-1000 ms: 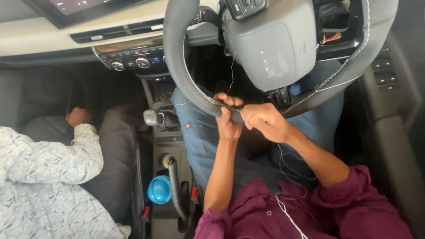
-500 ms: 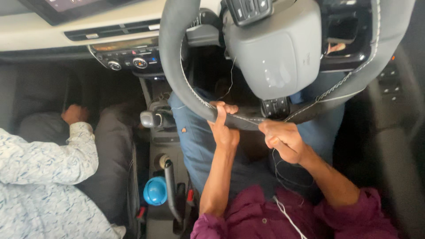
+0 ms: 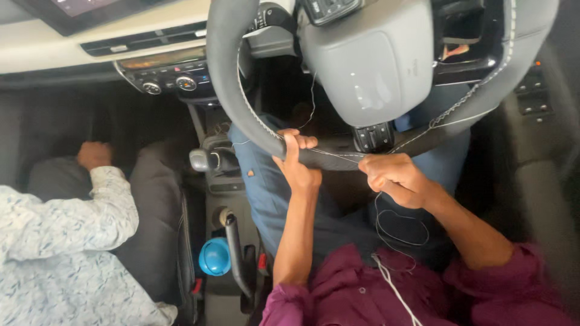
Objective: The person stitches a cover onto a steering wheel using a needle and thread, pulling the thread tight through pre-punched holes.
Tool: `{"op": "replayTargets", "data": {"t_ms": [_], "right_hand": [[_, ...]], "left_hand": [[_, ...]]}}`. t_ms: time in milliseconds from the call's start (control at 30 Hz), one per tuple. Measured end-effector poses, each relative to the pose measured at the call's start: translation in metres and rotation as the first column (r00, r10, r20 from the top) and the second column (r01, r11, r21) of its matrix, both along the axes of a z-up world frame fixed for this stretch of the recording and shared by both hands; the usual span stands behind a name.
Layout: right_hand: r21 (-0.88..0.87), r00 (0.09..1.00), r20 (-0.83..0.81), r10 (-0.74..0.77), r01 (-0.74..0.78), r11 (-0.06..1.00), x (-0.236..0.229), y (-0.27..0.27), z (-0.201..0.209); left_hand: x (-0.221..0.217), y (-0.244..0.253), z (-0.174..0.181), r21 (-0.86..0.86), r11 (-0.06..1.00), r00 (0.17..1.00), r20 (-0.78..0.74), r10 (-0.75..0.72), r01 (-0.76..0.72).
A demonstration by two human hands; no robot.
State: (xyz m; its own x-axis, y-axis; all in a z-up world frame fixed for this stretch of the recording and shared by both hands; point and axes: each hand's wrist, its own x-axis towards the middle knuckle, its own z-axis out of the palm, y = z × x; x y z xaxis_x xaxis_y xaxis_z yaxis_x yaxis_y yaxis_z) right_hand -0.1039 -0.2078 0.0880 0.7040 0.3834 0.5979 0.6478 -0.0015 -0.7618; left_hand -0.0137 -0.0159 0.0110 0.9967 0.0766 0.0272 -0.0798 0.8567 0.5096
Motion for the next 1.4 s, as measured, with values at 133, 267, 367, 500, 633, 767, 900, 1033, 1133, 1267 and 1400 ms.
{"op": "replayTargets", "data": {"t_ms": [133, 267, 367, 500, 633, 767, 900, 1033, 1133, 1267, 1400], "right_hand": [[0.152, 0.997, -0.029, -0.072, 0.075, 0.986, -0.017, 0.004, -0.018], [0.295, 0.995, -0.087, -0.046, 0.07, 0.953, -0.008, 0.004, -0.024], [0.27, 0.982, -0.181, -0.045, 0.093, 0.958, -0.013, 0.0, -0.019], [0.189, 0.992, -0.122, -0.041, 0.063, 0.98, -0.034, -0.001, 0.01], [0.033, 0.998, -0.035, 0.051, -0.05, 0.998, -0.061, 0.005, 0.042], [-0.195, 0.993, -0.01, 0.116, -0.116, 0.974, -0.08, 0.008, 0.059], [-0.459, 0.995, -0.026, 0.097, -0.098, 0.883, -0.081, 0.029, 0.057], [-0.557, 0.999, -0.045, 0.029, -0.05, 0.829, -0.083, 0.062, 0.042], [-0.605, 1.0, 0.02, 0.011, 0.003, 0.796, -0.08, 0.072, 0.037], [-0.448, 0.981, 0.182, 0.071, 0.018, 0.894, -0.071, 0.061, 0.028], [-0.074, 0.744, 0.555, -0.372, 0.49, 0.869, -0.059, 0.044, 0.026]], "left_hand": [[-0.023, -0.004, 0.002, 0.091, 0.994, 0.989, -0.136, 0.066, -0.053], [-0.006, 0.004, 0.012, 0.096, 0.995, 0.999, -0.023, 0.027, -0.024], [0.006, 0.025, 0.022, 0.128, 0.991, 0.995, 0.079, -0.054, 0.043], [0.02, 0.042, 0.042, 0.438, 0.897, 0.998, -0.011, 0.068, -0.056], [-0.018, 0.003, 0.024, 0.243, 0.968, 0.993, -0.086, 0.082, -0.059], [-0.063, -0.045, -0.002, 0.182, 0.981, 0.988, -0.148, -0.036, 0.063], [-0.081, -0.064, 0.001, -0.029, 0.978, 0.954, -0.217, -0.206, 0.204], [-0.092, -0.088, -0.013, -0.29, 0.885, 0.889, -0.176, -0.423, 0.363], [-0.079, -0.097, -0.036, -0.294, 0.843, 0.872, -0.062, -0.486, 0.45], [-0.067, -0.076, -0.056, -0.16, 0.834, 0.848, 0.148, -0.509, 0.528], [-0.067, -0.065, -0.033, -0.133, 0.847, 0.857, 0.091, -0.507, 0.515]]}}
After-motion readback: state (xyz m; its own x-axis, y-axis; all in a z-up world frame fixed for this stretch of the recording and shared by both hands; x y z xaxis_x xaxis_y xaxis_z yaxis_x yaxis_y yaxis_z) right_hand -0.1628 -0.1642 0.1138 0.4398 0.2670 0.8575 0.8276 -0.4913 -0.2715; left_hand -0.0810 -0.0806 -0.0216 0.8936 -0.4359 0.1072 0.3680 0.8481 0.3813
